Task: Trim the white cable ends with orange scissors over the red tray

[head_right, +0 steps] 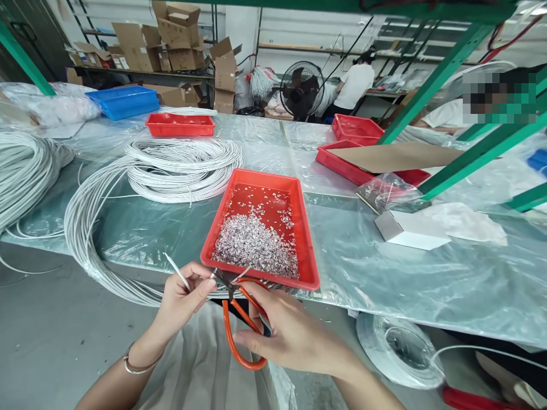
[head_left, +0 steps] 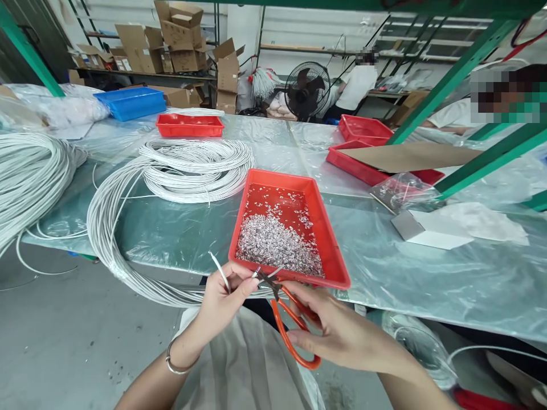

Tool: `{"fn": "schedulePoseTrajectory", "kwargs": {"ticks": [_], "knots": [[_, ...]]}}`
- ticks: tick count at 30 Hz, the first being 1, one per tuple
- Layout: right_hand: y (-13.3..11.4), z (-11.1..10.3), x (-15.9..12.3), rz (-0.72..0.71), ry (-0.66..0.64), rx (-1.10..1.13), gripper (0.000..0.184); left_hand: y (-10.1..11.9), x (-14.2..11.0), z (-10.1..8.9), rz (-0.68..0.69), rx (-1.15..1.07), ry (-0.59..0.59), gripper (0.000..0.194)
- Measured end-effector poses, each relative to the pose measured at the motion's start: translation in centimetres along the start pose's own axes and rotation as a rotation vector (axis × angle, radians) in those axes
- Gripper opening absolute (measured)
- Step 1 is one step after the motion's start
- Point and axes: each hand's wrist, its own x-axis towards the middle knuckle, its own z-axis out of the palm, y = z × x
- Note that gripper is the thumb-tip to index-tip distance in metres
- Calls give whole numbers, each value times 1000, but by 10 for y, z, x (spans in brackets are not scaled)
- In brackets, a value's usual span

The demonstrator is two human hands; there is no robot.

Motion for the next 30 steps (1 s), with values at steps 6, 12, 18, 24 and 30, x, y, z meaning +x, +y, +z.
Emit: {"fn": "schedulePoseTrajectory", "kwargs": {"ticks": [6,12,18,24,30], "knots": [[-1,-4,4,-18,-55,-109,33,-4,0,-1,36,109,7,18],[-6,-12,2,-31,-68,-198,31,-1,3,-2,47,168,62,19],[-7,-15,0,12,-139,-249,31,-1,2,-3,-137,13,-34,34],[0,-7,1,53,-109,-281,34,-3,2,0,-62,17,26,33],[0,0,4,127,-92,-332,38,-8,1,0,47,87,46,21]]}}
